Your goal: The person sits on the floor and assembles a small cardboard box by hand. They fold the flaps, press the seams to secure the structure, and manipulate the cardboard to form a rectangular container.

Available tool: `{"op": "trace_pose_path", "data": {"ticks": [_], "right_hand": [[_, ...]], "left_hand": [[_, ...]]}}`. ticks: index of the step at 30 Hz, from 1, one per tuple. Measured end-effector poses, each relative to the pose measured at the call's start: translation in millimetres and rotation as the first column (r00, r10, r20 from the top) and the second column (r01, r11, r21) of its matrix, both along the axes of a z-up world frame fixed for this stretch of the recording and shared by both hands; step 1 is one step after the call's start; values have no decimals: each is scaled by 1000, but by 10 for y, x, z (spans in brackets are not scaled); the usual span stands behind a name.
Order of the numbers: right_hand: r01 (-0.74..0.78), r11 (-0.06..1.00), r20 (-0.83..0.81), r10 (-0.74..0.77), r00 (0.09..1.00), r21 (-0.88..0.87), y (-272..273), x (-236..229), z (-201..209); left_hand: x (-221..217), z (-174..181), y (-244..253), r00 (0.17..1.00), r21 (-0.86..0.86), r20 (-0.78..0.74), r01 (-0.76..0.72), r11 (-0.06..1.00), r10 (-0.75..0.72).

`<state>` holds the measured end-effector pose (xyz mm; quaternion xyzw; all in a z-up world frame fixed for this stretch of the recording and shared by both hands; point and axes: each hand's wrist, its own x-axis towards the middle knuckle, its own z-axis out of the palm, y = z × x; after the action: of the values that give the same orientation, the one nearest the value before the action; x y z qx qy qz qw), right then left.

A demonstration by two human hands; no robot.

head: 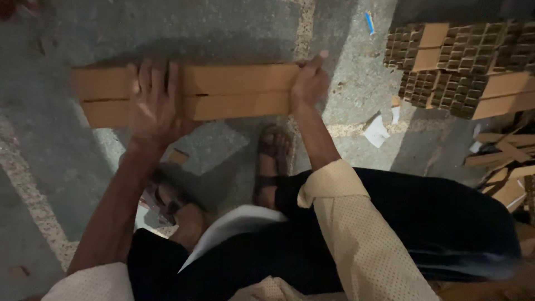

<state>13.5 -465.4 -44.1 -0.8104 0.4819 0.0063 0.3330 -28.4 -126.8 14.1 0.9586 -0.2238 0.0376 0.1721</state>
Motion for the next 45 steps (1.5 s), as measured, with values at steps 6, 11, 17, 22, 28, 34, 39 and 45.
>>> {"op": "trace_pose_path", "data": {"ticks": [6, 11, 17, 22, 28, 34, 39, 45], "right_hand": [[-394, 802, 358, 565, 744, -448, 268, -40, 339], [-699, 347, 40, 909, 415, -626, 764, -54, 798], [-778, 355, 70, 924, 375, -518, 1035, 19, 725], [-781, 375, 83, 918, 387, -499, 1008, 19, 686], [-779, 389, 50, 906, 421, -491, 1112, 35, 828], [-716, 391, 10, 881, 473, -578, 1600, 45, 723], [-744, 337, 19, 916, 400, -577, 1642, 73, 735], [-757, 330, -14, 913, 408, -564, 1630, 96, 692]], "left_hand": [[28, -22, -45, 1000, 54, -2, -16, 998, 16], [50, -75, -58, 996, 174, 79, -43, 984, 30], [37, -17, -64, 993, 240, 117, -56, 969, 28], [53, 79, -62, 997, 88, -78, -5, 996, 12], [86, 195, -88, 994, -14, -104, -32, 999, 30], [59, 105, -72, 998, 96, -20, -55, 994, 57], [79, 111, -68, 999, 191, -23, -21, 981, 26], [62, 88, -71, 992, -4, -126, -24, 1000, 23]]}}
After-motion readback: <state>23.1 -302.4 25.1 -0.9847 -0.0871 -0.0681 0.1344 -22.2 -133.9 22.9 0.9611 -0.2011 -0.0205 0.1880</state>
